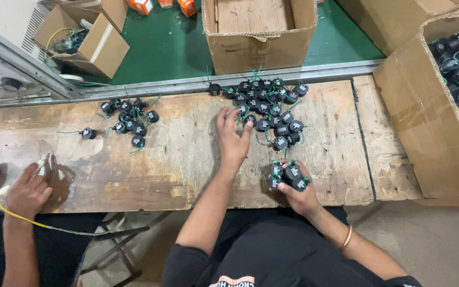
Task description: The person picks up small black electrical plug components with green wires from a wooden workbench, manipulates and presses the parts together by hand, and places the finished units onto a growing pile on the bench, working through them one at a time.
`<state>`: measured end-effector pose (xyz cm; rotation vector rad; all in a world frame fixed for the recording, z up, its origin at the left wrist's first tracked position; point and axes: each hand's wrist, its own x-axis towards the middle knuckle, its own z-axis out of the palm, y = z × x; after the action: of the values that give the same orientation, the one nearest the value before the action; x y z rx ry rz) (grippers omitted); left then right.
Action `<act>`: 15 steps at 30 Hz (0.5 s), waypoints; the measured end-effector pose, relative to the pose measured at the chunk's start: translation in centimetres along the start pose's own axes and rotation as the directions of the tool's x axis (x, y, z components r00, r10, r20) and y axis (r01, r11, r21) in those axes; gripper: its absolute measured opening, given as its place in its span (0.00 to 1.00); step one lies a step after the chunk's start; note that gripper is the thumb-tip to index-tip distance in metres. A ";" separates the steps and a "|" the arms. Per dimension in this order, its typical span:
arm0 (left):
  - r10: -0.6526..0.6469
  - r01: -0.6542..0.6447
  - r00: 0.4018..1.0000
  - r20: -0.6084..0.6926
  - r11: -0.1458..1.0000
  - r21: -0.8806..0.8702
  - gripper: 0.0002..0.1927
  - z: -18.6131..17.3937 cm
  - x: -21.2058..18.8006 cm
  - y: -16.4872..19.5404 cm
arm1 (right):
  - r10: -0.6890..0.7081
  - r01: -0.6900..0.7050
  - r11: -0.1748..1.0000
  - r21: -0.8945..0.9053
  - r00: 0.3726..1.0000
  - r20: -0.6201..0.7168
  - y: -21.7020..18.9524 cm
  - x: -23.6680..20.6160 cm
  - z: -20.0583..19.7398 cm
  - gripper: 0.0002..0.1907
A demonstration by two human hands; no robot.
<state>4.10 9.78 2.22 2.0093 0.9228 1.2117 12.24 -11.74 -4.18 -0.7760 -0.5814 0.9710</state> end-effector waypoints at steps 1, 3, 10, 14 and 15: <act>0.132 -0.131 0.991 0.009 0.978 0.164 0.26 0.5 0.2 0.0 | -0.071 0.076 0.975 -0.207 0.997 0.032 -0.2 0.0 0.0 0.25; 0.175 -0.190 0.979 0.107 0.969 0.157 0.26 1.2 0.3 -0.3 | -0.185 0.231 0.785 -0.574 0.973 0.137 -0.6 -0.3 0.2 0.22; -0.126 0.139 0.980 0.154 0.987 -0.074 0.13 0.0 -0.5 -2.2 | -0.474 0.622 0.272 -0.734 0.751 0.460 -6.0 -0.1 0.8 0.21; -0.019 0.003 0.991 -0.135 0.994 -0.114 0.18 -0.3 0.5 -2.0 | -0.675 0.710 -0.132 -0.692 0.447 0.587 -12.5 0.9 -2.6 0.16; -0.164 0.145 0.982 -0.091 0.972 -0.187 0.19 -0.4 1.0 -2.0 | -0.714 0.648 -0.217 -0.730 0.405 0.571 -14.1 1.2 -4.3 0.16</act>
<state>3.56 11.77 1.27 1.7139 0.9657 1.2759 23.03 -16.80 4.54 -1.2454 -1.4064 -0.7179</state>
